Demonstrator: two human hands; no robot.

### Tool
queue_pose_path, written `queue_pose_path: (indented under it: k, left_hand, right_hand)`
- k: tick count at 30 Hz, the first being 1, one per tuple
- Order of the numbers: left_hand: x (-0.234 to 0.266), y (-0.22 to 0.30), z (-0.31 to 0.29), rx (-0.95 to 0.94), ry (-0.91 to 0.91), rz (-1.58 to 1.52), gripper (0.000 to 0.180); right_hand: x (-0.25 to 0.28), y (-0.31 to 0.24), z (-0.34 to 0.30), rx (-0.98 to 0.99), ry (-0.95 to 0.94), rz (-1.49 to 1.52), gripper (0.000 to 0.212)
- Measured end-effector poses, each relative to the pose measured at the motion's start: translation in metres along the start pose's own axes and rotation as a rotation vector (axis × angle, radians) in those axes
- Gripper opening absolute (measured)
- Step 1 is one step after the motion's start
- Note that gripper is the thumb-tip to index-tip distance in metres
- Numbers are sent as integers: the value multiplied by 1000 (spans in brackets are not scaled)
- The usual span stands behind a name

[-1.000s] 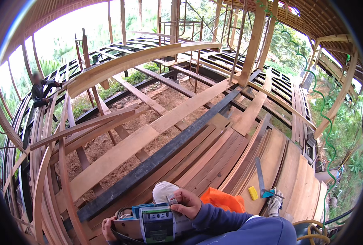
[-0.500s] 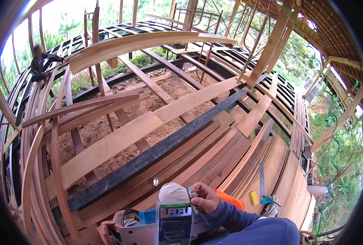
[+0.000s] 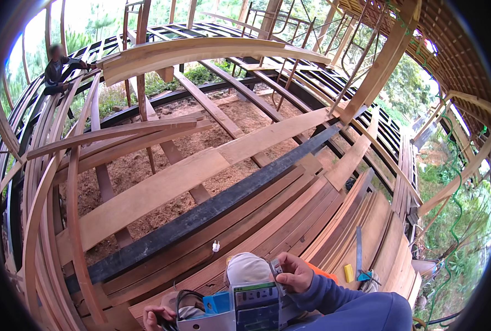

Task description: The person sits on a wooden floor and opens a package containing tools, removing individual metal pieces from the plastic casing while holding an electric planer.

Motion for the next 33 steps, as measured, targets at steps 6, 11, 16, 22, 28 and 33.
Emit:
queue_pose_path:
  k: [6,11,16,22,28,33]
  left_hand:
    - [2,-1,4,3,-1,-4,27]
    - [10,-7,4,67,64,6,22]
    - [6,-5,3,42,75,25,21]
    - [3,-4,4,41,70,17,19]
    - [1,-1,4,48,71,24,19]
    - [1,-2,3,48,57,16,19]
  right_hand:
    - [-3,-1,2,-33,7,-35,33]
    - [-4,-2,2,-33,8,-38,33]
    - [-4,-2,2,-34,9,-43,33]
    - [-3,-2,0,-16,-27,-53,32]
    - [2,3,-1,-1,-99,-51,31]
    - [-1,1,0,7,-103,-38,30]
Point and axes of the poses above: each hand's wrist, its own z-axis towards the middle knuckle, its own x-axis out of the back of the hand, y = z × x, the point moved 5 cm from there along z, towards the middle knuckle, and after that the axes turned 14 degrees about -z, right-handed, at the moved point
